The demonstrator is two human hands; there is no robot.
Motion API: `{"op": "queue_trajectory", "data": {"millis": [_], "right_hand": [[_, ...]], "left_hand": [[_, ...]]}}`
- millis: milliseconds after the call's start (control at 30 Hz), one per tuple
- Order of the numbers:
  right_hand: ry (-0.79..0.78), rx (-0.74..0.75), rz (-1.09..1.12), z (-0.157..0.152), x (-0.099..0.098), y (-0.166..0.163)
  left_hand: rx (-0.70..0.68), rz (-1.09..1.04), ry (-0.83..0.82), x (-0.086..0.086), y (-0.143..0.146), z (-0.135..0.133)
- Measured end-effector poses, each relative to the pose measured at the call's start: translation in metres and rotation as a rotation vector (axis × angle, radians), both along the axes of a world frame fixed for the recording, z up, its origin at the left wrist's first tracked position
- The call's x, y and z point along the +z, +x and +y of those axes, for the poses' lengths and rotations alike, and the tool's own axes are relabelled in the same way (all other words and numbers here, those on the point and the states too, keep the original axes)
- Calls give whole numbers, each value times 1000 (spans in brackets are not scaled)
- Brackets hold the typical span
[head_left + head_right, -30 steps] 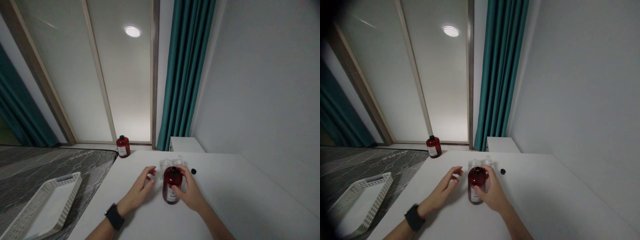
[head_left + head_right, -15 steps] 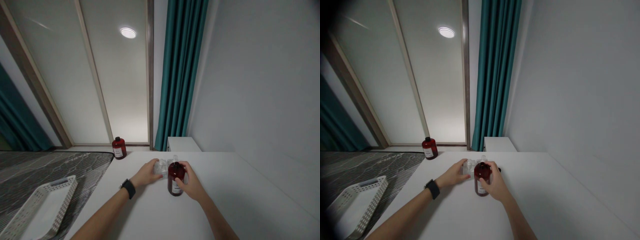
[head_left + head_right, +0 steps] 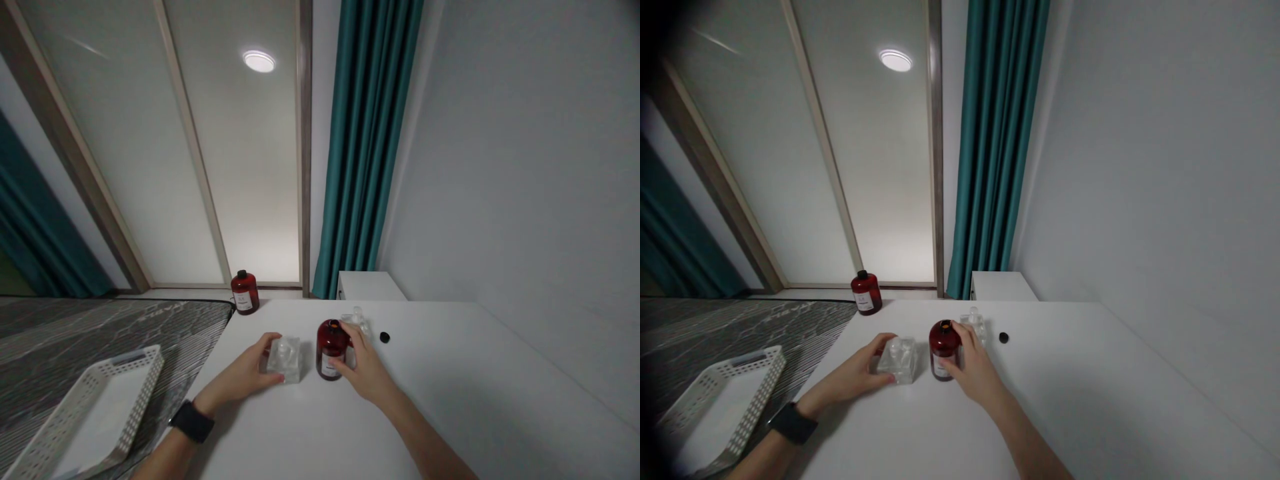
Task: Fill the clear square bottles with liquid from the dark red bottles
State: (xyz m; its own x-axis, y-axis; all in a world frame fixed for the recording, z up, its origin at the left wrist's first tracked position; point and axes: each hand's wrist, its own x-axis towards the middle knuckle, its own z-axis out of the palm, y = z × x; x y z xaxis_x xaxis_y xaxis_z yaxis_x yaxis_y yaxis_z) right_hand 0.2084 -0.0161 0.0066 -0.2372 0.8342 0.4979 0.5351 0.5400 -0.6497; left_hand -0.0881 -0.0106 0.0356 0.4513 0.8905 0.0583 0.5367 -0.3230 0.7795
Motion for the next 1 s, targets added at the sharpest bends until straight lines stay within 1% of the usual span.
{"op": "queue_trajectory", "data": {"millis": [167, 267, 400, 500, 567, 667, 733, 833, 1000], "right_hand": [[87, -38, -181, 11, 11, -22], [85, -46, -203, 14, 10, -29], [34, -9, -112, 9, -8, -25], [31, 32, 48, 7, -21, -13], [1, 71, 103, 9, -25, -3], [-58, 81, 6, 15, -22, 9], [-30, 62, -57, 18, -17, 13], [40, 14, -51, 20, -11, 14], [91, -43, -18, 17, -7, 12]], "left_hand": [[-30, 22, 4, 0, 3, -8], [-28, 36, 28, 0, 7, -10], [-19, 40, 43, -1, 8, -11], [-3, 32, 42, -1, 8, -10], [3, 28, 35, 1, 8, -11], [1, 23, 28, 3, 9, -11], [-4, 19, 22, 4, 10, -11], [-17, 25, 10, 4, 9, -10], [-61, 65, -20, 3, 9, -11]]}}
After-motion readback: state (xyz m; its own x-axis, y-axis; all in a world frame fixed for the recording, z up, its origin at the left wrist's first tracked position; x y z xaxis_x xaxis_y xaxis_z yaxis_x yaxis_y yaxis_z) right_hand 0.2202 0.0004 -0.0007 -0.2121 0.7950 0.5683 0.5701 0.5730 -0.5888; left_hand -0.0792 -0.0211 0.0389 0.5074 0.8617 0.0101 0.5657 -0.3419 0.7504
